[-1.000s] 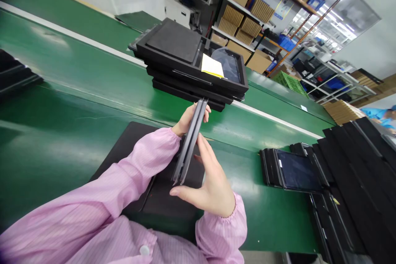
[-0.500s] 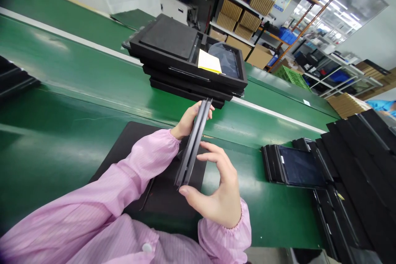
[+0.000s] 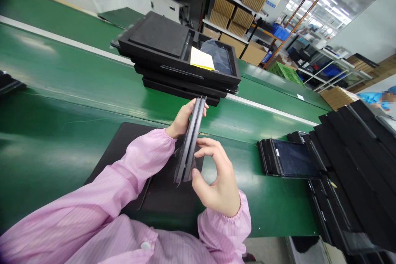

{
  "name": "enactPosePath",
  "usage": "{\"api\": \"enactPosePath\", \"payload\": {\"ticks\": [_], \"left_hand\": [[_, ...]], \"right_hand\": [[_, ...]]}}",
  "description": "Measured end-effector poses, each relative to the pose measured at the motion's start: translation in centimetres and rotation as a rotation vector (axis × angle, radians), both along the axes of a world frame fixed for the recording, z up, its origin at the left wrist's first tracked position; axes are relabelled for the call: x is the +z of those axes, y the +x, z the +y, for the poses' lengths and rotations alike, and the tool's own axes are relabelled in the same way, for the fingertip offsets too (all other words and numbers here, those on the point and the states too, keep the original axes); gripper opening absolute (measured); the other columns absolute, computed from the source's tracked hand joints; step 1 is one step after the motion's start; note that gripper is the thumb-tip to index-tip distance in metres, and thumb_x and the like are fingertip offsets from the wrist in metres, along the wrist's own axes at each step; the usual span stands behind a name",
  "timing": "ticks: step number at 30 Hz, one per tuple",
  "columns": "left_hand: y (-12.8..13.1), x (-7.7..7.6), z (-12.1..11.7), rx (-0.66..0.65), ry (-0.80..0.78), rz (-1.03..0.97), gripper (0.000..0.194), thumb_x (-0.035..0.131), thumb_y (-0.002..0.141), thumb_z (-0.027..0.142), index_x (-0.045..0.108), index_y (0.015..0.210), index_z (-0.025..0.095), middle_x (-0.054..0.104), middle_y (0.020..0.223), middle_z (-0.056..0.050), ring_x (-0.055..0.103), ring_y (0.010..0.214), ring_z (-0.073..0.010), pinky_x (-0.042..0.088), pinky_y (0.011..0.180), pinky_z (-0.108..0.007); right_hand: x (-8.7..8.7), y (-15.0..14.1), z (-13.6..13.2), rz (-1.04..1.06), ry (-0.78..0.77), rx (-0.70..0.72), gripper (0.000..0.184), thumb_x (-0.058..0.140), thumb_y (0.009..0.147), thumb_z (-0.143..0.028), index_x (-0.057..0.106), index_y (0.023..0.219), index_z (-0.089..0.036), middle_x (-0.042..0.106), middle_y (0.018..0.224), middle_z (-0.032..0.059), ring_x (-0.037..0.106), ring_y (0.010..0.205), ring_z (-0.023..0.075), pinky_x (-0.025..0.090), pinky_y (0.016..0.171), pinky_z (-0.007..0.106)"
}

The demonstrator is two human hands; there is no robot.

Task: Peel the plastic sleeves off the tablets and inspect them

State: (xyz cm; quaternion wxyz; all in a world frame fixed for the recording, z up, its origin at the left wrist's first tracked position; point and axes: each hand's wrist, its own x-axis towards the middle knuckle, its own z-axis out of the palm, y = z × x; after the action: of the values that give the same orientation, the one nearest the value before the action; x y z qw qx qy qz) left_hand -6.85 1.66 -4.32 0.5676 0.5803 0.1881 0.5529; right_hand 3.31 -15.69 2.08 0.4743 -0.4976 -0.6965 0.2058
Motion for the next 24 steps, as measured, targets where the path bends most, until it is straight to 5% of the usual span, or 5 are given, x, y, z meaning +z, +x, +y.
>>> {"api": "enactPosePath", "payload": {"ticks": [11, 20, 24], "left_hand": [[0.09, -0.74, 0.49, 0.039, 0.105, 0.038, 0.065, 0.039, 0.089, 0.079, 0.061, 0.095, 0.019, 0.068, 0.085, -0.006, 0.065, 0.086, -0.0234, 0.052, 0.079, -0.036], [0.08, -0.68, 0.55, 0.070, 0.110, 0.064, 0.067, 0.036, 0.089, 0.080, 0.062, 0.095, 0.019, 0.069, 0.081, -0.006, 0.066, 0.082, -0.0225, 0.053, 0.076, -0.035], [0.22, -0.74, 0.65, 0.080, 0.124, 0.061, 0.068, 0.035, 0.089, 0.081, 0.062, 0.094, 0.019, 0.070, 0.084, -0.007, 0.067, 0.087, -0.0238, 0.054, 0.078, -0.036]], "right_hand": [[-0.34, 0.05, 0.20, 0.052, 0.063, 0.041, 0.037, 0.056, 0.081, -0.001, 0.070, 0.102, -0.029, 0.064, 0.119, 0.0064, 0.067, 0.114, 0.0230, 0.058, 0.096, 0.042], [0.15, -0.58, -0.42, -0.033, 0.043, 0.034, 0.034, 0.072, 0.079, -0.027, 0.062, 0.111, -0.027, 0.058, 0.130, 0.0094, 0.060, 0.124, 0.0283, 0.052, 0.104, 0.045], [0.21, -0.77, -0.68, -0.099, 0.033, 0.007, 0.037, 0.071, 0.078, -0.024, 0.058, 0.113, -0.027, 0.058, 0.131, 0.0099, 0.060, 0.126, 0.0271, 0.052, 0.104, 0.043]]}}
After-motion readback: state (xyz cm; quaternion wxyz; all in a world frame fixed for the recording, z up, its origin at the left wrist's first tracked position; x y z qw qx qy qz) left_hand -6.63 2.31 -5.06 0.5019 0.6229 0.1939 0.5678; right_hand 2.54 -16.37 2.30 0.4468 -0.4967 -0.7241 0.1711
